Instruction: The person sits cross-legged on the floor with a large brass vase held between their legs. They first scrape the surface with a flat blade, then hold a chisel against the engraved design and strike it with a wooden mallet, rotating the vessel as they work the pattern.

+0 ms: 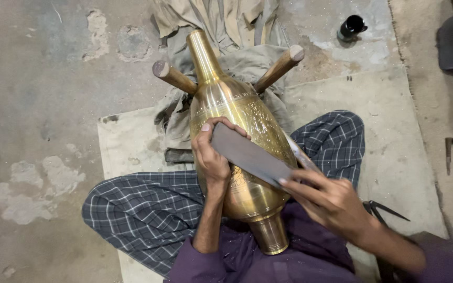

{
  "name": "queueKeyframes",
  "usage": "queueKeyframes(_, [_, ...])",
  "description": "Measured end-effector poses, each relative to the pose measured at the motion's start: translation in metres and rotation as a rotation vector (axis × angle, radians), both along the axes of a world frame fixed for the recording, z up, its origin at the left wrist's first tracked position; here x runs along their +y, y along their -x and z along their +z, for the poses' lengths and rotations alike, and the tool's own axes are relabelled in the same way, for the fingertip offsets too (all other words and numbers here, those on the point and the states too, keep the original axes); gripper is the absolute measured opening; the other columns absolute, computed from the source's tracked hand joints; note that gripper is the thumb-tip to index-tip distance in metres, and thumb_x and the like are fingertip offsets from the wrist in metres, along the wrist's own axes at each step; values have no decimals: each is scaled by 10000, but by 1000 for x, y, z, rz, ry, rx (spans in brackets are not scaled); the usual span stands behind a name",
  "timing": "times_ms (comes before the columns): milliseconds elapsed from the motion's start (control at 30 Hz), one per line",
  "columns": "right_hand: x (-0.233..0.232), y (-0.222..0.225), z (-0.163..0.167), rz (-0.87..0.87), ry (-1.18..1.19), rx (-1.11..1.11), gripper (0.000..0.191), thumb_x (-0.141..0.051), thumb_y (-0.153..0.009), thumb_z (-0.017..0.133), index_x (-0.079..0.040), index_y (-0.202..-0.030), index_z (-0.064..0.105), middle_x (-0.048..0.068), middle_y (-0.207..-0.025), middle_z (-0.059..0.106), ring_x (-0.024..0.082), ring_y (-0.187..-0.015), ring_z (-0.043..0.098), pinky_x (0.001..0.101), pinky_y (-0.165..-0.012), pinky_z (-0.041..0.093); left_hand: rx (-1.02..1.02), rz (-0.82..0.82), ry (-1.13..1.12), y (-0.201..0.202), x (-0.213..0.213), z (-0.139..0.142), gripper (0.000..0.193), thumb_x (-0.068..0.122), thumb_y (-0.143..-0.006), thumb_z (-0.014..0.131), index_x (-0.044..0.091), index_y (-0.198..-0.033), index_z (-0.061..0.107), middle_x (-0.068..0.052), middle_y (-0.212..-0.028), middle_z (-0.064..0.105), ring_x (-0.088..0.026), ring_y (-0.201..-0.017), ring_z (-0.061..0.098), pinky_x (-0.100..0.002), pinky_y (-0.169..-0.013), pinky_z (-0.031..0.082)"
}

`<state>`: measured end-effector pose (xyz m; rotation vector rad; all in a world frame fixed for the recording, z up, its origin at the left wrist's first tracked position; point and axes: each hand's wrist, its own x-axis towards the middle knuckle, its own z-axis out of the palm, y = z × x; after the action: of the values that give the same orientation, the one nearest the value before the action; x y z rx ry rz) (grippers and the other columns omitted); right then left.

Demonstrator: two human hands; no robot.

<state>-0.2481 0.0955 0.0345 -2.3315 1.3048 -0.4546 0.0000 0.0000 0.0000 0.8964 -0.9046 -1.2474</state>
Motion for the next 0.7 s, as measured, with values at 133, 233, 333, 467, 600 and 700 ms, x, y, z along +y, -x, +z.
queueKeyframes(133, [15, 10, 23, -53, -2, -63, 419, -147, -807, 771, -198, -1220, 722, 46, -1108, 752, 134, -710, 765, 272, -563, 640, 19, 22, -20, 4, 2, 7, 476, 235, -1071, 198, -52, -1039, 576, -211, -801, 682, -296, -720, 718, -413, -664, 646])
queueKeyframes(233, [3, -4, 15, -15, 53, -40, 431, -132, -796, 795, -172, -1219, 725, 79, -1105, 752, 145, -696, 756, 274, -529, 629, 36, 9, -61, 4, 3, 8, 474, 235, -1074, 191, -52, -1031, 566, -210, -807, 680, -298, -722, 714, -413, -672, 642])
queueKeyframes(333, [-11, -14, 10, 30, 57, -46, 433, -112, -786, 811, -156, -1210, 735, 101, -1106, 762, 148, -662, 749, 285, -486, 610, 82, 12, -83, 2, 1, 8, 482, 251, -1073, 203, -60, -1034, 569, -215, -812, 679, -306, -722, 715, -421, -671, 646])
queueKeyframes(467, [5, -4, 28, -24, 4, -24, 436, -122, -781, 803, -176, -1208, 734, 66, -1095, 762, 133, -687, 761, 267, -515, 626, 74, 15, -57, 4, 1, 9, 495, 273, -1075, 234, -71, -1039, 587, -221, -812, 685, -313, -726, 719, -426, -665, 638])
queueKeyframes(600, [12, -3, 35, -56, 8, -86, 440, -121, -797, 786, -184, -1228, 720, 40, -1115, 747, 131, -751, 771, 274, -590, 647, 58, 25, -113, 4, 4, 9, 523, 303, -1084, 219, -65, -1030, 587, -219, -808, 687, -311, -721, 713, -422, -658, 623])
queueKeyframes(700, [-4, -13, 20, 37, 37, -54, 470, -98, -764, 806, -122, -1228, 732, 94, -1116, 757, 166, -686, 751, 317, -529, 623, 53, 15, -101, 2, 2, 11, 522, 321, -1075, 200, -40, -1030, 575, -209, -819, 691, -300, -744, 715, -417, -697, 636])
